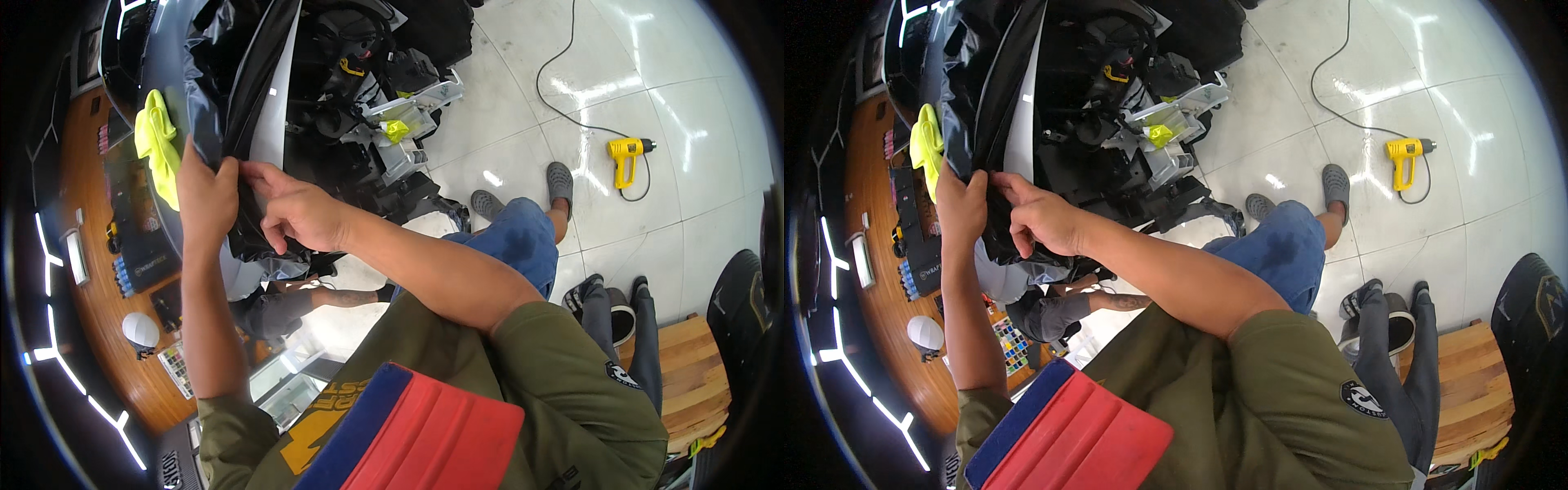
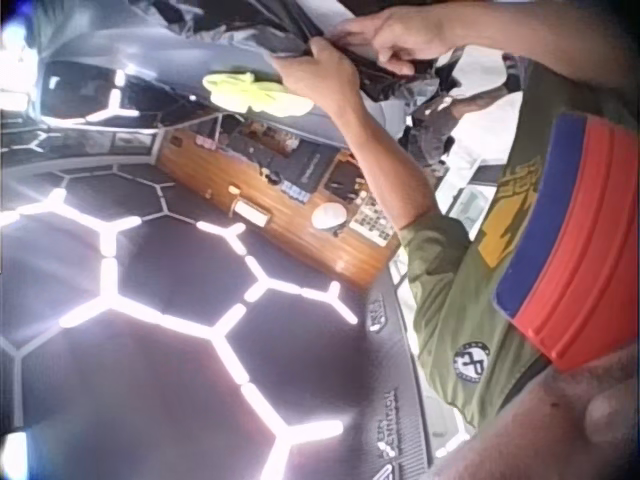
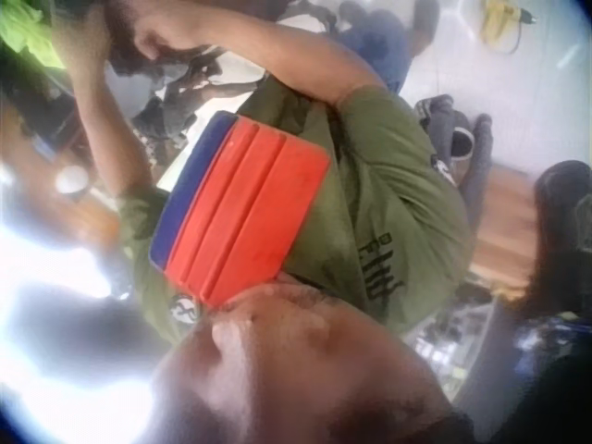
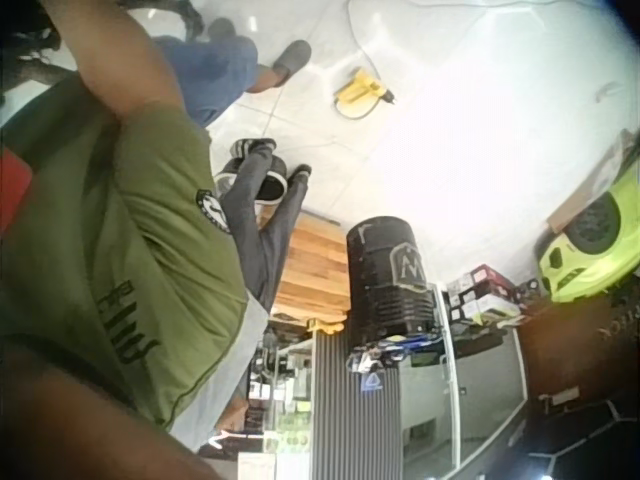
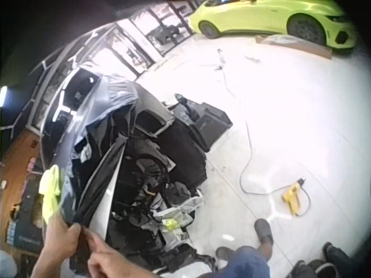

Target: The person applies a matte vinyl wrap to a car hood using a yellow squeegee, a red squeegee, and a heat gun. They smooth the film, heat and stretch edges, and tuck excess material while another person assists nearby.

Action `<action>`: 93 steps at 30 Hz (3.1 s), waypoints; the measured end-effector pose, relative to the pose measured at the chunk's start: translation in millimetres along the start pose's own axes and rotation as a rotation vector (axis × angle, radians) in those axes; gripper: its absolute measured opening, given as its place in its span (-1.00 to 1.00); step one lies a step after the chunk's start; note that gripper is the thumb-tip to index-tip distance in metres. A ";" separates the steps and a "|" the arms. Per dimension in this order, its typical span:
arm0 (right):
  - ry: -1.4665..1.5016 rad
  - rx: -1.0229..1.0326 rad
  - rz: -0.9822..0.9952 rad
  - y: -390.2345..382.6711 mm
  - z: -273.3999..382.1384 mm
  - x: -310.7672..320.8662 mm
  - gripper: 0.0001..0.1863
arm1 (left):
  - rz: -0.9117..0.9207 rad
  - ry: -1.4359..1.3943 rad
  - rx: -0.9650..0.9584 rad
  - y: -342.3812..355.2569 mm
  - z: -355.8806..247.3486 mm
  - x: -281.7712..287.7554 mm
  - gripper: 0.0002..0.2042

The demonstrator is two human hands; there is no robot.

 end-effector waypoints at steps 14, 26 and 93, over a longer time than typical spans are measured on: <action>-0.499 0.099 -0.067 -2.5 -1.1 0.8 -0.22 | 0.040 -0.054 0.133 16.7 50.5 -3.6 -0.59; -1.129 0.276 -0.229 -2.5 36.1 22.4 -0.31 | 0.004 -0.159 0.108 17.0 27.7 10.1 -0.60; -1.670 -0.596 -1.755 -597.3 411.7 658.1 -0.52 | -0.129 -1.465 1.535 -258.8 -89.5 -130.0 -0.46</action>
Point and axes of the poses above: each hand's wrist, its own y-axis towards the middle knuckle, its own x-axis out of the back of the hand, z = x × y, the point moved 8 cm from there along y, towards the middle knuckle, and after that the axes turned 12 degrees about -z, right-handed, at the moved point
